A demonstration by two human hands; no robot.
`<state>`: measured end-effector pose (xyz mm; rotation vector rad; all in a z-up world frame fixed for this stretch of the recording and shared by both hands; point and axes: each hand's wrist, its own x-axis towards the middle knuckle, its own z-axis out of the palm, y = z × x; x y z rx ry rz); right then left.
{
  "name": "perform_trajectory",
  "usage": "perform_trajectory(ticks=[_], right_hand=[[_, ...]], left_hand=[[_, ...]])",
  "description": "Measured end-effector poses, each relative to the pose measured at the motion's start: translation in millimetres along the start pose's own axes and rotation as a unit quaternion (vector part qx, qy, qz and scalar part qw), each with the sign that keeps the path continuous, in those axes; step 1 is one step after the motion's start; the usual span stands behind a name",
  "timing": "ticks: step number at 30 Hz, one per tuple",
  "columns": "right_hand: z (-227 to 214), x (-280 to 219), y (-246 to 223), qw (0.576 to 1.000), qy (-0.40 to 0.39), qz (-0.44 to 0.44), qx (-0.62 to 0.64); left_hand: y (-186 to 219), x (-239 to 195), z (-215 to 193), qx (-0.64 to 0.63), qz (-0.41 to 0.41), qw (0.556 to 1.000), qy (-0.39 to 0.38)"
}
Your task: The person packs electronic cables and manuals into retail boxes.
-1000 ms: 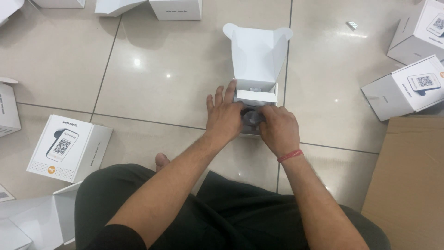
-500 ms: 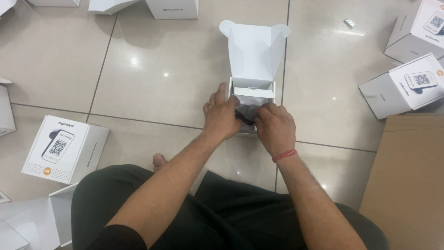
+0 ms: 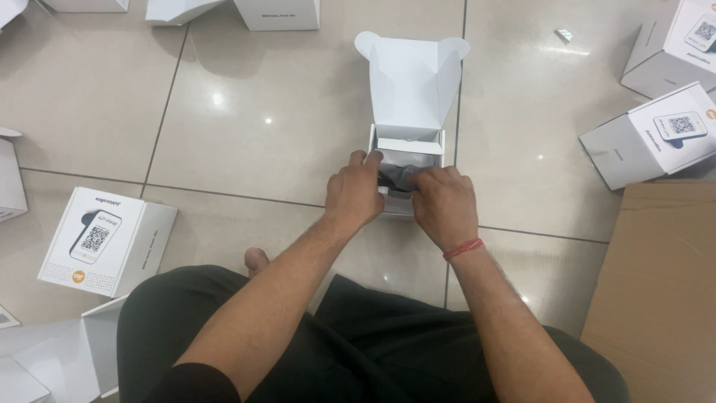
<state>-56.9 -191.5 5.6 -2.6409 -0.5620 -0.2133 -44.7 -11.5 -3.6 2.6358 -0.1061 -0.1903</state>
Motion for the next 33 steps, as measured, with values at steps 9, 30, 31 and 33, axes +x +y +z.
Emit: perform_trajectory(ticks=[9, 30, 31, 33], right_hand=[[-5.9, 6.8, 16.0, 0.981, 0.119, 0.108, 0.105], [-27.5, 1.7, 7.7, 0.975, 0.183, 0.001, 0.129], [-31.3, 0.2, 6.5, 0.979, 0.158, 0.004, 0.13], [-39.8, -0.3, 2.9, 0.982, 0.133, 0.007, 0.132]], left_hand=[[-6.2, 4.9, 6.7, -0.053, 0.005, 0.998, 0.023], [4.7, -2.2, 15.2, -0.098, 0.011, 0.994, 0.056], [5.2, -1.6, 13.5, -0.112, -0.003, 0.992, 0.054], [5.2, -0.3, 11.1, -0.125, -0.018, 0.991, 0.053]])
